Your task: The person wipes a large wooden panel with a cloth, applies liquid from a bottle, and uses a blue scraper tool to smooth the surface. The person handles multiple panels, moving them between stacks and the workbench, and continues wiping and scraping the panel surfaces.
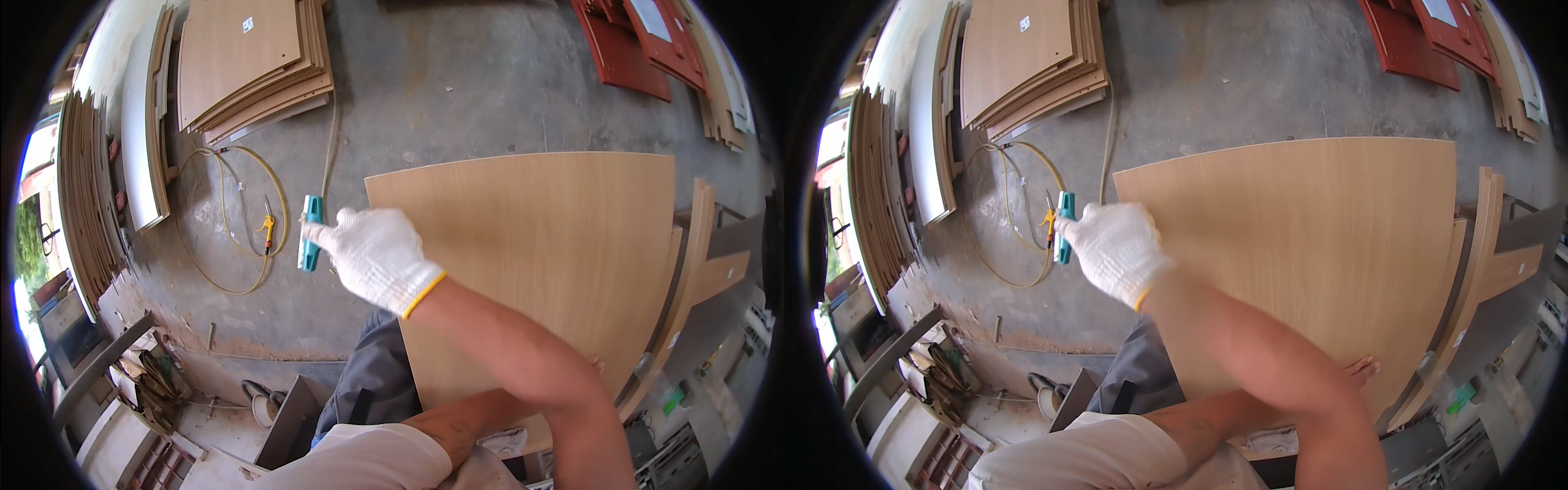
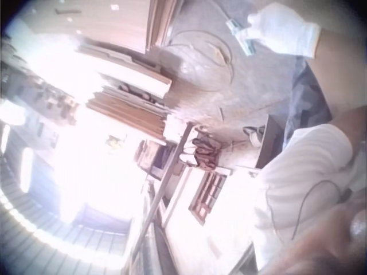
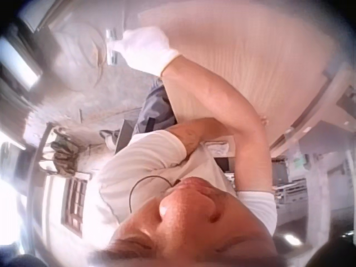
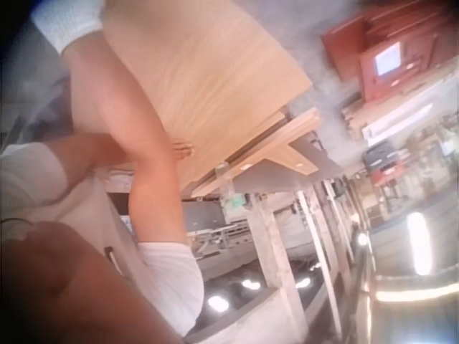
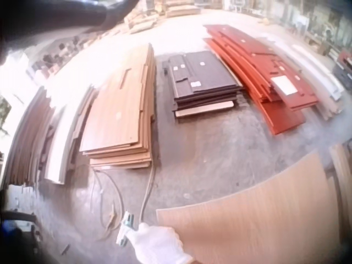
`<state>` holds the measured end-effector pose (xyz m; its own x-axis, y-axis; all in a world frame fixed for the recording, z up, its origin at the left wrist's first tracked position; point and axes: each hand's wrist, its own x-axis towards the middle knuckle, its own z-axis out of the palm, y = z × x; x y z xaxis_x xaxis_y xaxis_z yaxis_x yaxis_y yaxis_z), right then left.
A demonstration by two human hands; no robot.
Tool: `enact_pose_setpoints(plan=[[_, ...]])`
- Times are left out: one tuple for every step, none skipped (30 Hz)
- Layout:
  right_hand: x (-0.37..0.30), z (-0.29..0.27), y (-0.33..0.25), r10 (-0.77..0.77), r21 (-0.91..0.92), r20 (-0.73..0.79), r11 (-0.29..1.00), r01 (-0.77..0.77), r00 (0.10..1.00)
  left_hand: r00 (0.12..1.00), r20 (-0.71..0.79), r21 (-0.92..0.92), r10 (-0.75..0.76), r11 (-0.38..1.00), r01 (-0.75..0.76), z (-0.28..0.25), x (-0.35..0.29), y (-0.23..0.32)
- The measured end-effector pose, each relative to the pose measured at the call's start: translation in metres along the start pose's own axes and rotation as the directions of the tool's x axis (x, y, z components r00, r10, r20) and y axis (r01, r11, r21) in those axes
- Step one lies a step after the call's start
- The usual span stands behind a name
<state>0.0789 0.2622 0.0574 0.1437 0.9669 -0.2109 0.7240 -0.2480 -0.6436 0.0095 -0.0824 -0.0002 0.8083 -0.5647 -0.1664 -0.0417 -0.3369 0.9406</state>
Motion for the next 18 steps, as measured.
enact_pose_setpoints(plan=[[-0.003, 0.007, -0.007, 0.011, 0.064, -0.028, 0.998, -0.009, 1.0, 1.0, 0.001, 0.021, 0.002, 1.0, -0.002, -0.001, -0.005, -0.002], [-0.004, 0.015, -0.014, 0.024, 0.127, -0.055, 0.992, -0.017, 0.998, 1.0, -0.001, 0.045, 0.006, 0.999, -0.006, -0.003, -0.009, -0.003], [-0.005, 0.008, -0.023, 0.045, 0.177, -0.038, 0.984, -0.038, 0.998, 1.0, -0.006, 0.072, 0.016, 0.997, -0.016, -0.006, -0.014, -0.004], [-0.006, 0.002, -0.035, 0.031, 0.229, -0.066, 0.973, -0.015, 0.997, 1.0, -0.015, 0.092, 0.006, 0.996, -0.004, -0.008, -0.019, -0.006], [-0.005, -0.003, -0.047, -0.003, 0.223, -0.142, 0.974, 0.035, 0.99, 1.0, -0.025, 0.123, 0.005, 0.992, -0.002, -0.011, -0.025, -0.009], [-0.003, -0.009, -0.054, -0.023, 0.209, -0.226, 0.975, 0.072, 0.974, 1.0, -0.024, 0.157, 0.013, 0.988, -0.009, -0.011, -0.029, -0.011], [0.002, -0.008, -0.057, 0.035, 0.155, -0.131, 0.988, -0.015, 0.991, 0.999, -0.018, 0.186, 0.026, 0.982, -0.022, -0.011, -0.035, -0.013], [0.009, -0.004, -0.056, 0.104, 0.094, -0.039, 0.991, -0.1, 0.994, 0.999, -0.014, 0.221, 0.038, 0.975, -0.034, -0.012, -0.04, -0.015], [0.015, 0.001, -0.051, 0.175, 0.03, 0.044, 0.984, -0.176, 0.984, 0.999, -0.009, 0.261, 0.039, 0.965, -0.036, -0.015, -0.048, -0.018], [0.021, 0.005, -0.039, 0.203, -0.125, 0.247, 0.976, -0.177, 0.947, 0.999, -0.007, 0.301, 0.047, 0.953, -0.042, -0.019, -0.053, -0.021], [0.011, 0.007, -0.046, 0.18, -0.079, 0.142, 0.982, -0.17, 0.973, 0.999, -0.042, 0.34, 0.022, 0.94, -0.006, -0.032, -0.061, -0.03], [-0.004, 0.007, -0.05, 0.16, -0.031, 0.034, 0.987, -0.159, 0.986, 0.996, -0.085, 0.374, -0.004, 0.927, 0.036, -0.043, -0.074, -0.035], [-0.014, 0.001, -0.046, 0.127, 0.013, -0.031, 0.992, -0.126, 0.991, 0.993, -0.118, 0.413, -0.011, 0.909, 0.059, -0.054, -0.084, -0.042], [-0.026, -0.003, -0.039, 0.105, 0.058, -0.1, 0.993, -0.099, 0.989, 0.988, -0.155, 0.449, -0.014, 0.89, 0.083, -0.068, -0.097, -0.05], [-0.039, -0.007, -0.031, 0.108, 0.109, -0.081, 0.989, -0.099, 0.991, 0.98, -0.196, 0.484, -0.015, 0.868, 0.111, -0.082, -0.109, -0.058], [-0.055, -0.011, -0.022, 0.112, 0.196, -0.161, 0.977, -0.08, 0.98, 0.965, -0.262, 0.526, -0.006, 0.837, 0.148, -0.103, -0.124, -0.068], [-0.074, -0.014, -0.01, 0.125, 0.278, -0.246, 0.959, -0.054, 0.961, 0.942, -0.336, 0.563, 0.004, 0.802, 0.197, -0.125, -0.136, -0.08], [-0.093, -0.022, -0.005, 0.136, 0.353, -0.332, 0.936, -0.011, 0.934, 0.914, -0.406, 0.59, 0.013, 0.768, 0.251, -0.149, -0.148, -0.087]])
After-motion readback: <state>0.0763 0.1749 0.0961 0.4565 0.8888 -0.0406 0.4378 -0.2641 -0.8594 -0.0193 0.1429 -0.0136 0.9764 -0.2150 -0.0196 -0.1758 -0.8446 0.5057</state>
